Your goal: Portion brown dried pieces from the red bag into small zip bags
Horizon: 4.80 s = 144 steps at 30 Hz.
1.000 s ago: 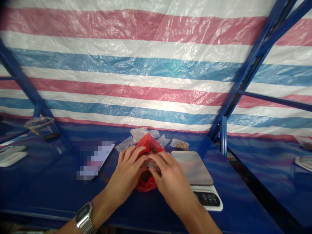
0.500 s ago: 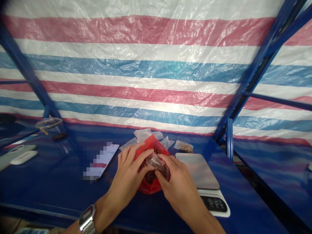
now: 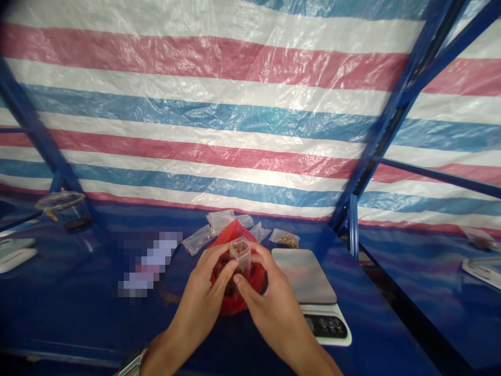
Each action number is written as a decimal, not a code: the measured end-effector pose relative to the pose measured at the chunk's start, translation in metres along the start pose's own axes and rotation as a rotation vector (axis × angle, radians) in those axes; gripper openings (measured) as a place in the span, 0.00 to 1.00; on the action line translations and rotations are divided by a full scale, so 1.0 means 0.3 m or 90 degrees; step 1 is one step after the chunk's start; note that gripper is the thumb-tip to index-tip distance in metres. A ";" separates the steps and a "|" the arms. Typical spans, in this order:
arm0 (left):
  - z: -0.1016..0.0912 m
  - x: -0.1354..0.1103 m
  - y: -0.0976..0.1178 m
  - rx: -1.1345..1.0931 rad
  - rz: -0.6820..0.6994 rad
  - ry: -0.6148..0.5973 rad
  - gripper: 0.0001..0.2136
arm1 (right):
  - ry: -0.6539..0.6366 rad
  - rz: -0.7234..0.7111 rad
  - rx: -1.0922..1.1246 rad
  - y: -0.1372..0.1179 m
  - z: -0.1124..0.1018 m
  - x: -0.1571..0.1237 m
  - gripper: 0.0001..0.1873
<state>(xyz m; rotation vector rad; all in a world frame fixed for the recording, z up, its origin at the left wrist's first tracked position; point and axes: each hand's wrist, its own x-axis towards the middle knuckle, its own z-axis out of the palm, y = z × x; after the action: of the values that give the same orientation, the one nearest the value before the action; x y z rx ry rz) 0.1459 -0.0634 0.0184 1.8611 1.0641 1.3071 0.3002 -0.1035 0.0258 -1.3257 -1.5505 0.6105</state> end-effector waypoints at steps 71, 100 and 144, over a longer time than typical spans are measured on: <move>-0.033 0.005 -0.038 0.100 0.036 0.055 0.12 | 0.104 0.011 -0.536 0.255 -0.337 -0.013 0.29; -0.027 0.055 -0.098 0.365 0.179 -0.125 0.12 | -0.017 -0.231 -0.430 0.025 -0.030 0.027 0.17; -0.028 0.019 -0.019 0.052 0.014 -0.102 0.23 | 0.157 -0.024 -0.305 0.107 -0.255 0.020 0.20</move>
<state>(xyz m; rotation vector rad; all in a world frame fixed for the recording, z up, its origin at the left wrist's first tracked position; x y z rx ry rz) 0.1375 -0.0552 0.0189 2.0072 1.0288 1.1208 0.3831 -0.1048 0.0314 -1.6488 -1.5642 0.0391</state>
